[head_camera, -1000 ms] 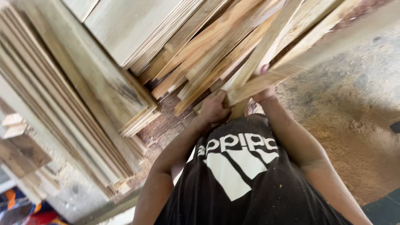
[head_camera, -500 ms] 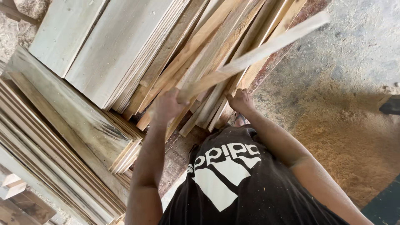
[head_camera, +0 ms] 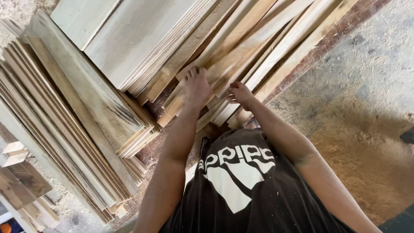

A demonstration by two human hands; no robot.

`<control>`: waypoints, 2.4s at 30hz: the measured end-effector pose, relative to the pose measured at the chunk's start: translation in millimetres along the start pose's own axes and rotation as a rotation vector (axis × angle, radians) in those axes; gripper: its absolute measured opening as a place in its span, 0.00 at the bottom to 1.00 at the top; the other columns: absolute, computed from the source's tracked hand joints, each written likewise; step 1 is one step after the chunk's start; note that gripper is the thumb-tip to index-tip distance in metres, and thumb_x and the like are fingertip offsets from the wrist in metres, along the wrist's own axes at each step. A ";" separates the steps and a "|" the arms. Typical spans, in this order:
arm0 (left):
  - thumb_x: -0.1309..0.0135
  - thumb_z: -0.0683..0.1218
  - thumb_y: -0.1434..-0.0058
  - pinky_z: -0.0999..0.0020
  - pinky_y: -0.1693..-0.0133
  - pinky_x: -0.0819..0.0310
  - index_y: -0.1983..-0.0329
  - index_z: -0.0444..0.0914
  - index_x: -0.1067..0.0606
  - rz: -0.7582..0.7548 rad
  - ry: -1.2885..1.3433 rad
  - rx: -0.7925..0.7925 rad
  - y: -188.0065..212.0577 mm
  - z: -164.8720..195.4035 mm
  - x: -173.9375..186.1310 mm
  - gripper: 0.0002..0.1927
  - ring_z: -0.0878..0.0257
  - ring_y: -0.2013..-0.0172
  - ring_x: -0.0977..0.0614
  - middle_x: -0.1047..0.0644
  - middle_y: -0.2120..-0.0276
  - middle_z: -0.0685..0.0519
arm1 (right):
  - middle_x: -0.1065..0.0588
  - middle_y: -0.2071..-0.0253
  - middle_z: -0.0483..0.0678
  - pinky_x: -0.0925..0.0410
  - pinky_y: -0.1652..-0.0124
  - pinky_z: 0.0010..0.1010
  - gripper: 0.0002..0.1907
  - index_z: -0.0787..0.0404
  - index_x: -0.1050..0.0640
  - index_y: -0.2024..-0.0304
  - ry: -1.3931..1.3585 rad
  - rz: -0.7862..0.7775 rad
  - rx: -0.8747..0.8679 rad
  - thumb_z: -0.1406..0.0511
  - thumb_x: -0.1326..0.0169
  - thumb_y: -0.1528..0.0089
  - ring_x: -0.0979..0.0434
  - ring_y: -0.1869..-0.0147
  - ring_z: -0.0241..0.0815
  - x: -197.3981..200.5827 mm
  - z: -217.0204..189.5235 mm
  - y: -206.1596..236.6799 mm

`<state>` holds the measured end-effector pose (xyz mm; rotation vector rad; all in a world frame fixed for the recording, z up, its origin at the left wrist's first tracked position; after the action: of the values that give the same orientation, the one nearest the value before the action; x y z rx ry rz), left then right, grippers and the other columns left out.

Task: The person repeatedly picks up wooden planks from a stack, places them on a table saw, and cuts them into shorter pieces. After each cut, the person moves the cut pieces aside and returns to the stack to select the next plank.

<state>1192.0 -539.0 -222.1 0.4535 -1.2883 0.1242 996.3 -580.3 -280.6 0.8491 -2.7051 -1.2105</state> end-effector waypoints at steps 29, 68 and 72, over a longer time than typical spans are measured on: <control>0.38 0.55 0.35 0.46 0.46 0.24 0.39 0.37 0.35 0.016 0.075 0.129 -41.5 -93.1 58.8 0.29 0.44 0.47 0.21 0.24 0.45 0.40 | 0.25 0.72 0.51 0.25 0.66 0.40 0.15 0.64 0.27 0.60 -0.440 0.331 -0.001 0.58 0.45 0.31 0.23 0.71 0.43 39.4 24.4 35.6; 0.33 0.51 0.47 0.51 0.47 0.21 0.30 0.37 0.38 -0.381 0.712 0.097 197.1 0.0 26.4 0.43 0.51 0.51 0.18 0.21 0.50 0.41 | 0.29 0.38 0.54 0.32 0.41 0.58 0.44 0.57 0.31 0.38 -0.608 -0.191 0.068 0.48 0.34 0.52 0.28 0.36 0.54 14.5 9.4 31.9; 0.41 0.50 0.42 0.59 0.57 0.18 0.41 0.39 0.30 -0.375 0.750 0.100 149.6 -32.9 39.5 0.26 0.58 0.61 0.17 0.21 0.58 0.49 | 0.25 0.58 0.53 0.27 0.50 0.50 0.18 0.60 0.26 0.51 -0.661 -0.181 0.261 0.56 0.36 0.32 0.23 0.53 0.49 29.4 7.5 34.6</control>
<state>1182.2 -396.9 -153.2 0.6491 -0.4521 0.0339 953.5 -571.5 -266.3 0.8515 -3.4372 -1.3932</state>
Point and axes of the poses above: each hand's wrist, its own y-axis away from the middle knuckle, its own x-axis out of the back of the hand, z = x × y, the point moved 2 cm from there along -y, towards the middle knuckle
